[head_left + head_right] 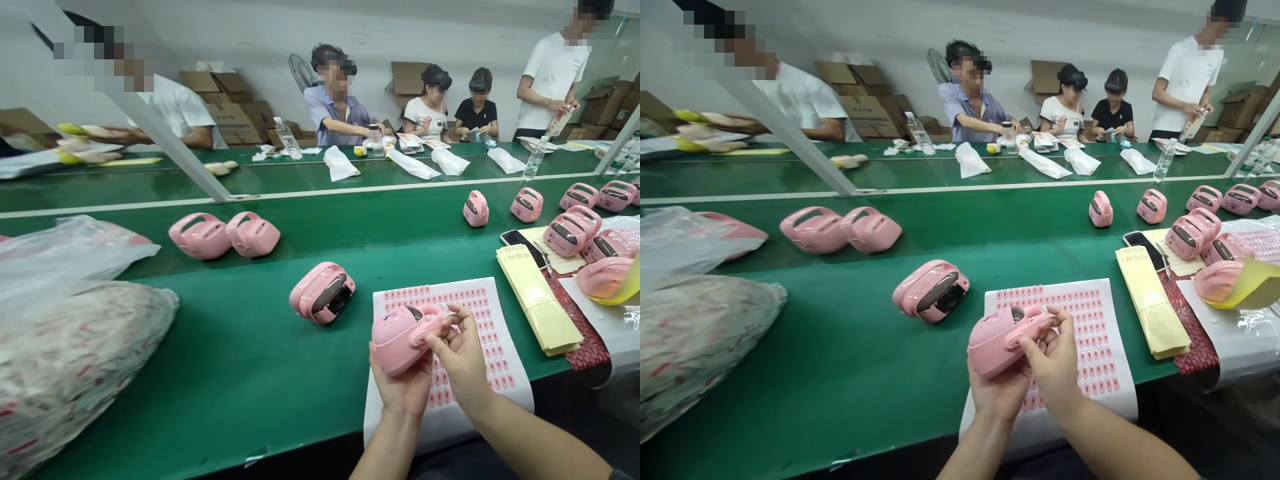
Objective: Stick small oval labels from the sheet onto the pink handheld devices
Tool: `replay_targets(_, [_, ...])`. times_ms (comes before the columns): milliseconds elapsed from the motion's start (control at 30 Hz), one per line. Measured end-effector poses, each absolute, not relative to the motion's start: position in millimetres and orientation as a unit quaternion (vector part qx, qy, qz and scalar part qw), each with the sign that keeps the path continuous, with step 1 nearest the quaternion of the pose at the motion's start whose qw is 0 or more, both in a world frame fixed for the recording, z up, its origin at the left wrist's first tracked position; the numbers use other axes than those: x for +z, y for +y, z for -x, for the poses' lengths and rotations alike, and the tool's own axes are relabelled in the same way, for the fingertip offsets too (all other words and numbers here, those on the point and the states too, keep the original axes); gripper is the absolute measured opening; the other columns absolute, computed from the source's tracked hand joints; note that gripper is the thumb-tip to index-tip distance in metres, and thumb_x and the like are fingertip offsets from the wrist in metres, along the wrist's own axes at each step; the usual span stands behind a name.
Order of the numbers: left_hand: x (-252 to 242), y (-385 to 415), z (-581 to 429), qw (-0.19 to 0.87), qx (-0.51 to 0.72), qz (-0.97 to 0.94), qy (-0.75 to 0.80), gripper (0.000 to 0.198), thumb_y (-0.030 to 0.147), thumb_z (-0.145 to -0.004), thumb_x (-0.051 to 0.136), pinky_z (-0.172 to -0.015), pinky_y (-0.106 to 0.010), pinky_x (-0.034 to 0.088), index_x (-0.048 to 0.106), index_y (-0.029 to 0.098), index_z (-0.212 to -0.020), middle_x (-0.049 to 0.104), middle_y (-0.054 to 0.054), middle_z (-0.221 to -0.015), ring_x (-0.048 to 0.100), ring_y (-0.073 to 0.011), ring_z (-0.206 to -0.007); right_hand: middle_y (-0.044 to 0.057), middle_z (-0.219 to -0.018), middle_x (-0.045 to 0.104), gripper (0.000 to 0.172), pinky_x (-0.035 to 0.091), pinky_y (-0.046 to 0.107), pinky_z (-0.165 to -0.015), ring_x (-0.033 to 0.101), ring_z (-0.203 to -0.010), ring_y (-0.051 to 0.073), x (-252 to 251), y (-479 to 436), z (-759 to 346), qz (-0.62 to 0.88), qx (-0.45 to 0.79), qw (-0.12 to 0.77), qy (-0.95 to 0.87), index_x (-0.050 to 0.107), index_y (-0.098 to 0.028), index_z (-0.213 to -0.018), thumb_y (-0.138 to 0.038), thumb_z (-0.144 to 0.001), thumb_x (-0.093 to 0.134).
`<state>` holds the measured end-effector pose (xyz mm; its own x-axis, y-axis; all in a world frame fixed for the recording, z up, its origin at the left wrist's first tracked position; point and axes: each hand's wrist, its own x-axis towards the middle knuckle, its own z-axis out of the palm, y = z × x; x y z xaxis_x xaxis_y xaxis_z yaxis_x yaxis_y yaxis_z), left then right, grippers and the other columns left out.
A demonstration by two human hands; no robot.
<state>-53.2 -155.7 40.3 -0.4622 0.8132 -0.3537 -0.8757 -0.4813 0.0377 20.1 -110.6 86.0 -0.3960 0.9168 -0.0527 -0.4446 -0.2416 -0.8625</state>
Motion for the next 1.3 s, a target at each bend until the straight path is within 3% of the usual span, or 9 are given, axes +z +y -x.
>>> replay_targets(133, [48.5, -152.8, 47.9, 0.491, 0.85, 0.157, 0.108, 0.045, 0.04, -0.079, 0.048, -0.067, -0.035, 0.055, 0.063, 0.011, -0.111, 0.07, -0.019, -0.095, 0.067, -0.0267, -0.078, 0.004, -0.098, 0.065, 0.044, 0.056, 0.03, -0.074, 0.066, -0.075, 0.014, 87.8, -114.5, -19.6, 0.286, 0.725, 0.479, -0.404, 0.046, -0.023, -0.099, -0.022, -0.064, 0.074])
replay_targets(267, [54.4, -151.5, 45.2, 0.496, 0.849, 0.148, 0.108, 0.04, 0.039, -0.08, 0.046, -0.065, -0.034, 0.055, 0.068, 0.012, -0.1, 0.071, -0.018, -0.093, 0.067, -0.0254, -0.075, 0.005, -0.097, 0.067, 0.04, 0.057, 0.029, -0.071, 0.067, -0.068, 0.013, 86.7, -115.8, -17.8, 0.294, 0.713, 0.491, -0.405, 0.045, -0.022, -0.095, -0.024, -0.066, 0.073])
replay_targets(533, [55.7, -153.0, 44.3, 0.5, 0.846, 0.161, 0.094, 0.044, 0.04, -0.079, 0.046, -0.064, -0.033, 0.055, 0.065, 0.011, -0.106, 0.071, -0.017, -0.089, 0.066, -0.0228, -0.07, 0.003, -0.092, 0.068, 0.033, 0.056, 0.023, -0.068, 0.068, -0.063, 0.01, 83.1, -118.4, -13.6, 0.291, 0.689, 0.515, -0.418, 0.044, -0.022, -0.094, -0.025, -0.072, 0.069])
replay_targets(800, [58.7, -153.7, 42.9, 0.499, 0.849, 0.154, 0.085, 0.041, 0.037, -0.08, 0.045, -0.068, -0.032, 0.055, 0.064, 0.015, -0.109, 0.07, -0.013, -0.093, 0.065, -0.0196, -0.069, 0.003, -0.092, 0.068, 0.03, 0.056, 0.028, -0.069, 0.067, -0.063, 0.012, 80.5, -117.8, -12.2, 0.296, 0.674, 0.517, -0.437, 0.046, -0.022, -0.093, -0.025, -0.073, 0.068])
replay_targets(1033, [43.8, -155.3, 49.4, 0.507, 0.847, 0.135, 0.083, 0.045, 0.034, -0.079, 0.048, -0.07, -0.036, 0.055, 0.059, 0.017, -0.12, 0.071, -0.013, -0.091, 0.067, -0.0248, -0.077, 0.0, -0.078, 0.062, 0.031, 0.054, 0.027, -0.067, 0.063, -0.068, 0.013, 80.4, -120.3, -17.1, 0.293, 0.65, 0.536, -0.451, 0.051, -0.022, -0.095, -0.023, -0.069, 0.07])
replay_targets(1300, [51.2, -155.3, 47.5, 0.493, 0.849, 0.155, 0.107, 0.036, 0.037, -0.078, 0.049, -0.071, -0.037, 0.055, 0.069, 0.02, -0.102, 0.071, -0.013, -0.1, 0.068, -0.0266, -0.081, 0.006, -0.094, 0.066, 0.039, 0.053, 0.027, -0.071, 0.065, -0.082, 0.016, 83.7, -115.5, -17.7, 0.296, 0.691, 0.491, -0.44, 0.049, -0.021, -0.099, -0.026, -0.068, 0.07])
